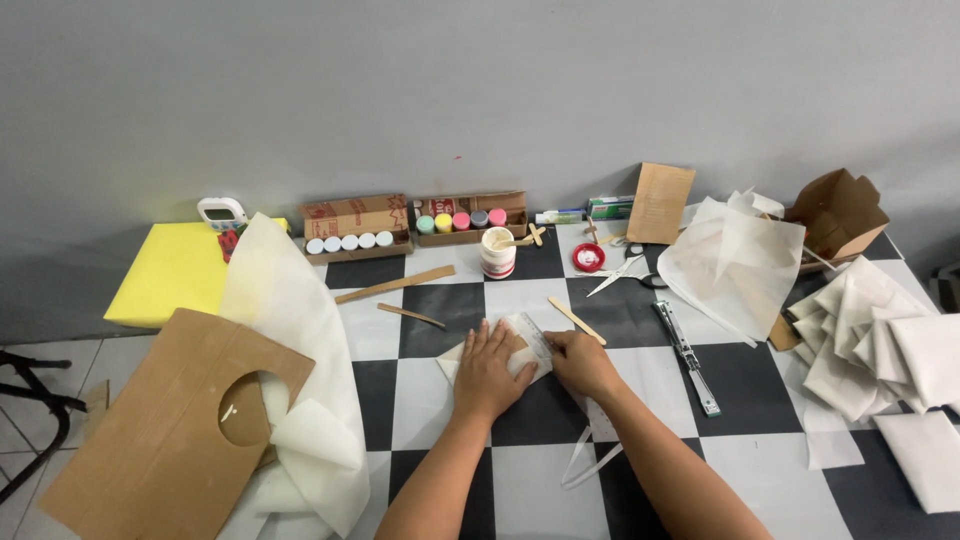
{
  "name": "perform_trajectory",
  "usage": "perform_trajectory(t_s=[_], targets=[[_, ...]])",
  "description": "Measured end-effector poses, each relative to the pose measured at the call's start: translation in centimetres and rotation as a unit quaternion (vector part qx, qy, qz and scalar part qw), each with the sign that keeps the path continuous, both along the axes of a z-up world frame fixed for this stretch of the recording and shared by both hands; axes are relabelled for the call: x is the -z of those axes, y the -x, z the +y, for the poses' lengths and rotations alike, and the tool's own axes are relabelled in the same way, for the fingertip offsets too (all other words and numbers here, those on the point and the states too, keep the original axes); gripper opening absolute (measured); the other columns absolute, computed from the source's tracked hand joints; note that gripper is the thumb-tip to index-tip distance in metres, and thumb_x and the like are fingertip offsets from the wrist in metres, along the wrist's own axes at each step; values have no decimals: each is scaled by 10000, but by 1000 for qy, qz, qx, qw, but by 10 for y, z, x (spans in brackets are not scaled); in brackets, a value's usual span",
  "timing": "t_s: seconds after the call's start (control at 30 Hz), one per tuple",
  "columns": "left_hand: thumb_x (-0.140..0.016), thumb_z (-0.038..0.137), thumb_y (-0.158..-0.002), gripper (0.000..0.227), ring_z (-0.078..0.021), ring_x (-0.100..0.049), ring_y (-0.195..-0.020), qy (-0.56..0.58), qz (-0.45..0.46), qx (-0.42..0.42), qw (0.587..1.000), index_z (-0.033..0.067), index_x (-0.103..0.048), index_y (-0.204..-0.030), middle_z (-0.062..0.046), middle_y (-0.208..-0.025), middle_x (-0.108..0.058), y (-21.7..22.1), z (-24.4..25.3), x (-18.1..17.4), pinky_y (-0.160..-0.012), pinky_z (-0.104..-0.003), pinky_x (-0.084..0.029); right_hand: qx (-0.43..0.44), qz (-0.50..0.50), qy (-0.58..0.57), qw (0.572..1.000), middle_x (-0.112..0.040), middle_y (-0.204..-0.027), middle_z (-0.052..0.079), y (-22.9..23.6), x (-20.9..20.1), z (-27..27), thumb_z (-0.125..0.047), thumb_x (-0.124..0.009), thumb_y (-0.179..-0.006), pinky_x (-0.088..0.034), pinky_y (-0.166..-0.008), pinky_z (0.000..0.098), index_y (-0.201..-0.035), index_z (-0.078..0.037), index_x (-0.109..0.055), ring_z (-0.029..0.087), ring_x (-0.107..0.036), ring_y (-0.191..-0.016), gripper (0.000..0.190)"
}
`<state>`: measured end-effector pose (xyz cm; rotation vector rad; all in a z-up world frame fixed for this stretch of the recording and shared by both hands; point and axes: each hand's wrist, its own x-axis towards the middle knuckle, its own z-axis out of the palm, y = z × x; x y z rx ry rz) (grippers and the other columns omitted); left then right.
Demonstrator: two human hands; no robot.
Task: Assembling small components of an art frame by folding material and applying adhesive with a wooden stick.
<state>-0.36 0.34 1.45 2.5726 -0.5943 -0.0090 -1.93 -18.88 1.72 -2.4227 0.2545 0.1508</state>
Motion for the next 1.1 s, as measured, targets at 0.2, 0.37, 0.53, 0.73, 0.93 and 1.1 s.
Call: perform_trajectory(t_s=[0.2, 0.37, 0.53, 0.73, 0.93, 1.1], targets=[[-582, 569, -872, 721, -302, -355, -1499, -12, 29, 2, 1000, 67, -605, -1390, -103, -1522, -526, 0, -1, -8, -1270, -456, -196, -22, 7, -32, 999, -782, -1005, 173, 0, -18, 9, -38, -611, -841, -580, -881, 452, -1225, -86, -759, 375, -726, -1022, 414], [-605, 530, -858, 724, -314, -351, -1497, -4, 33, 4, 999, 63, -586, -1412, -114, -1529, -516, 2, 0, -13, -1268, -460, -196, -28, -16, -6, 999, -773, -1007, 171, 6, -32, 27, -39, -608, -863, -587, -878, 443, -1226, -95, -754, 371, -728, -1001, 395], [-605, 480, -856, 877, -375, -398, -1452, 34, 23, 7, 999, 32, -338, -1561, -205, -1509, -503, 1, 4, -9, -1258, -486, -214, -82, -60, 120, 988, -735, -927, 90, 10, -2, 35, -92, -589, -872, -605, -738, 352, -1238, -146, -736, 258, -727, -863, 398], [-449, 109, -856, 748, -421, -435, -1416, 96, -2, 2, 995, -36, -270, -1568, -295, -1494, -482, -9, 5, 26, -1235, -493, -251, -171, -99, 317, 928, -685, -939, 75, 16, 24, 52, -46, -553, -889, -573, -678, 304, -1275, -81, -684, 216, -677, -859, 409], [-420, 115, -943, 633, -380, -414, -1436, 81, -21, 57, 995, 102, -370, -1573, -126, -1503, -541, -4, 9, 9, -1218, -551, -217, -203, -54, 388, 898, -586, -1123, 74, 10, 68, 59, -122, -567, -879, -497, -716, 382, -1369, -49, -594, 246, -614, -928, 495], [-467, 115, -948, 690, -329, -447, -1431, 72, -23, 33, 997, -3, -251, -1592, -109, -1372, -659, -7, 5, 13, -1218, -545, -242, -221, -52, 342, 912, -595, -1105, 45, 12, 47, 44, -89, -564, -869, -529, -739, 367, -1284, -109, -667, 238, -638, -923, 428]])
